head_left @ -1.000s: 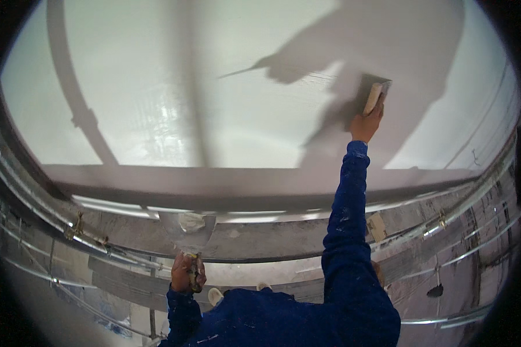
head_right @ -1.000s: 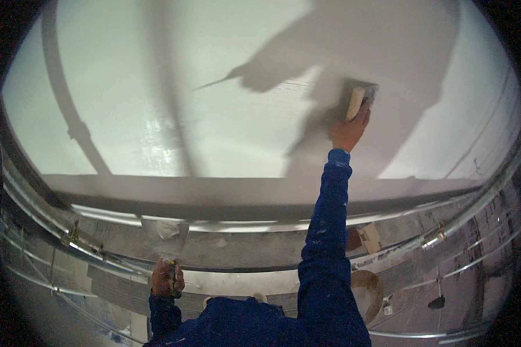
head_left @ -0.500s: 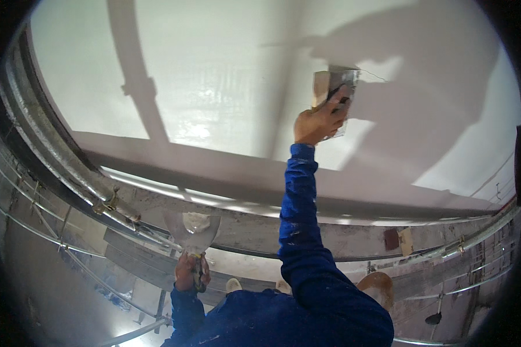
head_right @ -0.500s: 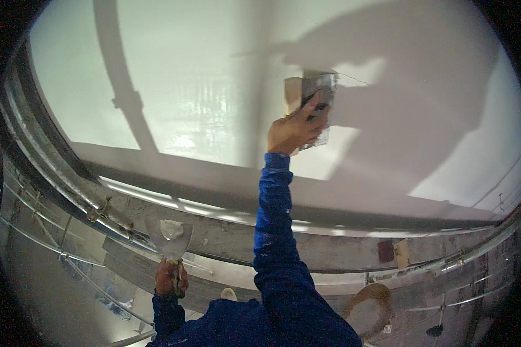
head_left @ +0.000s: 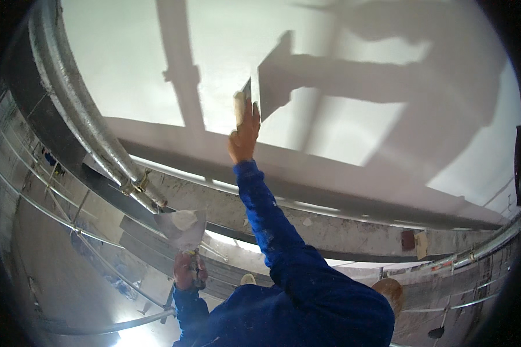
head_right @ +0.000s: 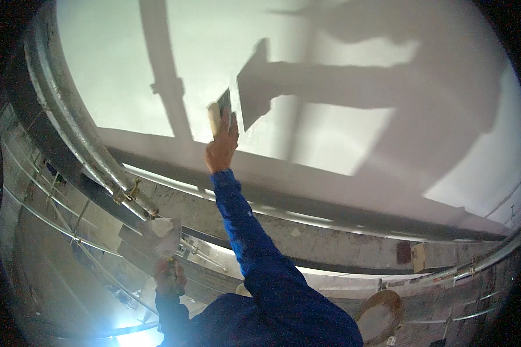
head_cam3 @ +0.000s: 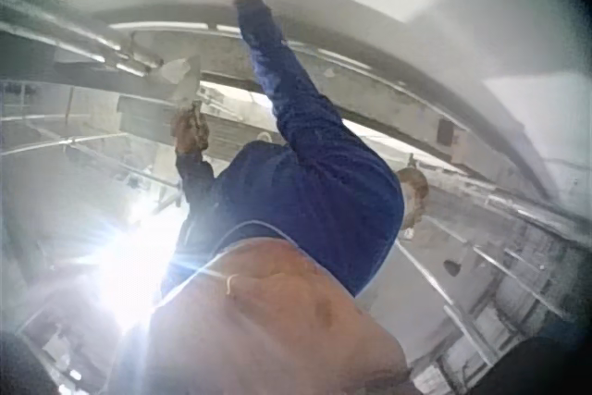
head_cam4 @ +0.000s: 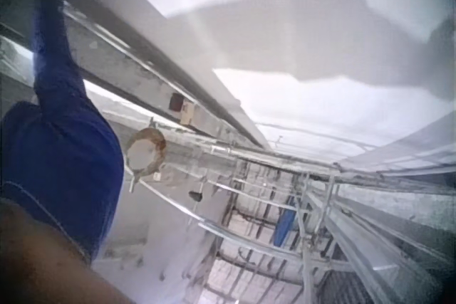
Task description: The person applies plaster to a ceiling using a hawk and trowel while standing on scaffolding. They repeatedly scoop plaster from the hawk and spread it across the ceiling surface in smooth strokes.
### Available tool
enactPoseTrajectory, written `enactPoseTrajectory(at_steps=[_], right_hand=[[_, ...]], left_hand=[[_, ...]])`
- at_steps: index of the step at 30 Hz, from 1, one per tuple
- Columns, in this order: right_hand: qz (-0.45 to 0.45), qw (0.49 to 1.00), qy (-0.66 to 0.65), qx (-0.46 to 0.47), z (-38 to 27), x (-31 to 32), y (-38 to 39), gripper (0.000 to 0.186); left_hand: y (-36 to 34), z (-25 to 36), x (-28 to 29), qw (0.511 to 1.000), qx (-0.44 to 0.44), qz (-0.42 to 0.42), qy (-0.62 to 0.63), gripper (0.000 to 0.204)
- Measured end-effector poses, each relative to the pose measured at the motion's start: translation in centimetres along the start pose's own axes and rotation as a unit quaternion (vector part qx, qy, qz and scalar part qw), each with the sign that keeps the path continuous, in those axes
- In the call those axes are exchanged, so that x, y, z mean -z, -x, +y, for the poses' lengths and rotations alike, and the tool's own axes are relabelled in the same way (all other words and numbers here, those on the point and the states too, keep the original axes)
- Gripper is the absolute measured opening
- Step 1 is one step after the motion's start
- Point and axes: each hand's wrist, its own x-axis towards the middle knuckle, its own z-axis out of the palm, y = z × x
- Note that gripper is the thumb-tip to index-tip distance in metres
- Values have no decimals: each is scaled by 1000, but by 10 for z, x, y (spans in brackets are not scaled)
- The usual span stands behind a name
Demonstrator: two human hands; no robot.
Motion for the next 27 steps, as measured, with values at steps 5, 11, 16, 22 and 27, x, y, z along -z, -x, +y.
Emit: enactPoseTrajectory(at_steps=[5, 11, 16, 22, 27], right_hand=[[-97, 780, -530, -318, 16, 99, 70, 55], [-156, 738, -598, -271, 9, 237, 79, 42], [-279, 891, -243, -263, 39, 319, 118, 38], [-390, 899, -66, -189, 75, 400, 121, 42], [14, 949, 79, -304, 81, 513, 18, 51]], left_hand=[[-5, -8, -42, 996, 17, -32, -87, 34], [-17, -23, -110, 971, 60, -177, -146, 32], [-24, -61, -158, 957, 69, -225, -168, 27], [-33, -86, -191, 964, 121, -210, -113, 22], [-33, -119, -196, 970, 161, -173, -61, 30]])
